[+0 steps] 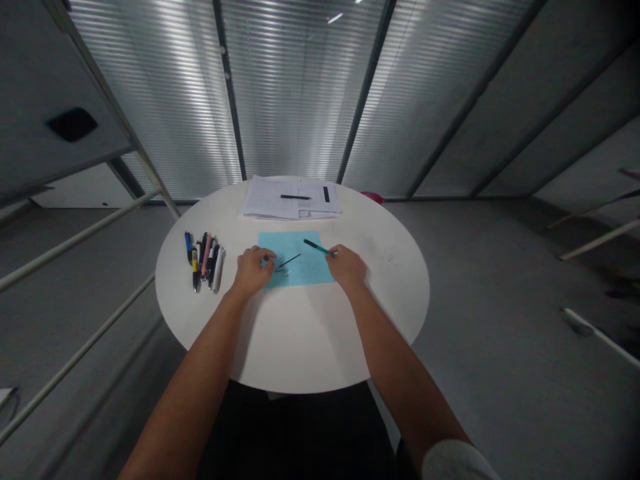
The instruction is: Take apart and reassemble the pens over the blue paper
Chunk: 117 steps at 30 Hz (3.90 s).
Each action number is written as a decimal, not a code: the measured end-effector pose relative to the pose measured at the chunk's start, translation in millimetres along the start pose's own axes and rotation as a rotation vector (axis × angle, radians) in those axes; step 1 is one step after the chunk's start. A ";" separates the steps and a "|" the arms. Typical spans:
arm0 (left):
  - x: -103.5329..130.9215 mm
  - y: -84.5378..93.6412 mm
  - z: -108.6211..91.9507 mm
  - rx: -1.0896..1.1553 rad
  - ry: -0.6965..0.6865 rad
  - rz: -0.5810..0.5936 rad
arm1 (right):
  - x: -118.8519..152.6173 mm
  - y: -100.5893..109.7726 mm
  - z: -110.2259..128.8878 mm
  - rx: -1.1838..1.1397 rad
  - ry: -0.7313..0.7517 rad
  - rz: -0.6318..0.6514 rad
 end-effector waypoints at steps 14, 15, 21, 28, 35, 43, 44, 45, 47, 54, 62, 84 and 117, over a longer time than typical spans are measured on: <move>-1.1 -3.0 19.1 0.046 0.095 -0.038 | -3.4 -0.6 9.3 -0.184 0.151 -0.052; -1.1 -1.8 19.3 0.063 0.095 -0.048 | -3.0 -0.4 14.3 -0.202 0.204 -0.068; -0.6 3.7 14.6 0.140 0.070 -0.088 | -4.8 2.2 18.7 -0.162 0.326 -0.193; 6.2 -9.2 -22.0 -0.035 -0.116 0.038 | -6.7 2.7 8.6 -0.169 0.223 -0.209; 10.2 -31.5 -43.1 -0.214 -0.234 0.194 | 1.9 -7.9 23.1 -0.065 0.229 -0.105; 7.4 -27.6 -38.7 -0.119 -0.183 0.179 | -0.9 -16.4 24.3 0.024 0.221 -0.033; 6.7 -25.0 -37.2 -0.072 -0.174 0.159 | -1.5 -16.9 23.6 0.030 0.216 -0.031; 5.9 -22.4 -35.4 -0.018 -0.167 0.138 | -2.0 -17.7 22.9 0.038 0.214 -0.026; 4.3 -16.2 -30.2 0.095 -0.146 0.081 | -2.9 -19.4 21.8 0.052 0.211 -0.013; 0.5 0.1 -5.5 0.497 -0.007 -0.106 | -3.0 -13.8 18.2 0.008 0.193 -0.052; 1.4 -0.8 -3.2 0.858 0.139 -0.112 | 4.9 -17.5 42.2 -0.295 0.462 0.016; -1.6 -13.5 -6.4 0.850 0.075 0.001 | 24.7 -23.5 68.2 -0.511 0.718 0.115; 1.6 4.9 9.9 0.260 0.018 -0.144 | -8.7 -10.7 18.2 -0.370 0.346 -0.114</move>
Point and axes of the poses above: each hand's wrist, its own x-axis away from the middle knuckle, its own y-axis out of the back of the hand, z = x × y, the point moved 9 cm from there along -x, towards the middle knuckle, and after that the axes turned 8 degrees about z, right-handed, at the moved point
